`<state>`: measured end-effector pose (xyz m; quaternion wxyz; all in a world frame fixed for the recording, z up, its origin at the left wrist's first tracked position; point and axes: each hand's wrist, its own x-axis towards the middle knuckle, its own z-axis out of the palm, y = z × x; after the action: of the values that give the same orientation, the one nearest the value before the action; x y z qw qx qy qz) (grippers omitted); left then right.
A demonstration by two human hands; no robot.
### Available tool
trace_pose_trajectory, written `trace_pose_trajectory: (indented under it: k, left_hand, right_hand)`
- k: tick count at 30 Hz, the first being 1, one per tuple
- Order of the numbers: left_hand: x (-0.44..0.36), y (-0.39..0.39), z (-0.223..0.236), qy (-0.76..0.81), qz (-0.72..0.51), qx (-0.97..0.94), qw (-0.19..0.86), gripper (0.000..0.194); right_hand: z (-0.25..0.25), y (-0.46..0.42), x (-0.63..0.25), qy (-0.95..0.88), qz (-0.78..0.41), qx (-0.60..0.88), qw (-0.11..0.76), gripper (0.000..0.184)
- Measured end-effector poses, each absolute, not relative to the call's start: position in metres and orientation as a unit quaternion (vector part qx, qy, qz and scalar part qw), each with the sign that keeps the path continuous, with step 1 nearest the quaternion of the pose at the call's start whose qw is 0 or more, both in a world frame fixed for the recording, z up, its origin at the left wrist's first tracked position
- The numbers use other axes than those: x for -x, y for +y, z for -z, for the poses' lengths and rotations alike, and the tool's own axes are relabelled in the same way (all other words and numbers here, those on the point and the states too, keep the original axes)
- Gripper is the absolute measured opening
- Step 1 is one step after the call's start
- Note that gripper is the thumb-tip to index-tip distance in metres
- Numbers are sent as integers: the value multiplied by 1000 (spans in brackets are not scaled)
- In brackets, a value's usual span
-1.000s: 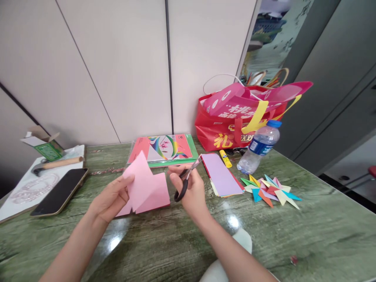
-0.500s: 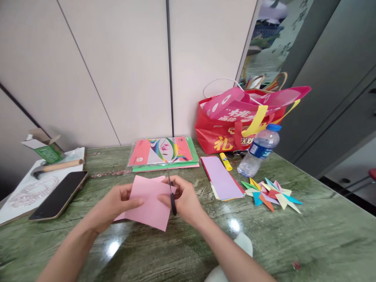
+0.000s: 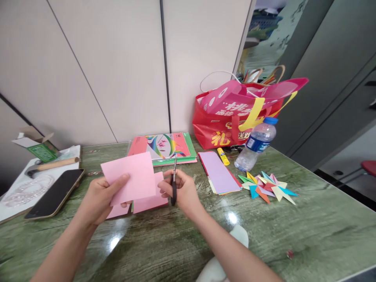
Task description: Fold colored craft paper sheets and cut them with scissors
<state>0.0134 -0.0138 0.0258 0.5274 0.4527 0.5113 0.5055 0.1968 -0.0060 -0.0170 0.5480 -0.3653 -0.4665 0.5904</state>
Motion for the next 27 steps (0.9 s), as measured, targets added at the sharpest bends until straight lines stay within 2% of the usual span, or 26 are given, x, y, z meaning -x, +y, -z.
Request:
trace_pose_trajectory:
  k: [7, 13, 27]
  left_hand:
    - [-17, -16, -30, 501, -500, -470, 528, 24]
    - [-16, -16, -22, 518, -494, -488, 500, 24]
    - [-17, -17, -24, 530, -470, -505, 493, 28]
  right_hand:
    - [14, -15, -191, -568, -589, 326, 473, 33]
    - [13, -20, -187, -591, -595, 282, 465, 36]
    - [13, -20, -186, -580, -606, 291, 460, 41]
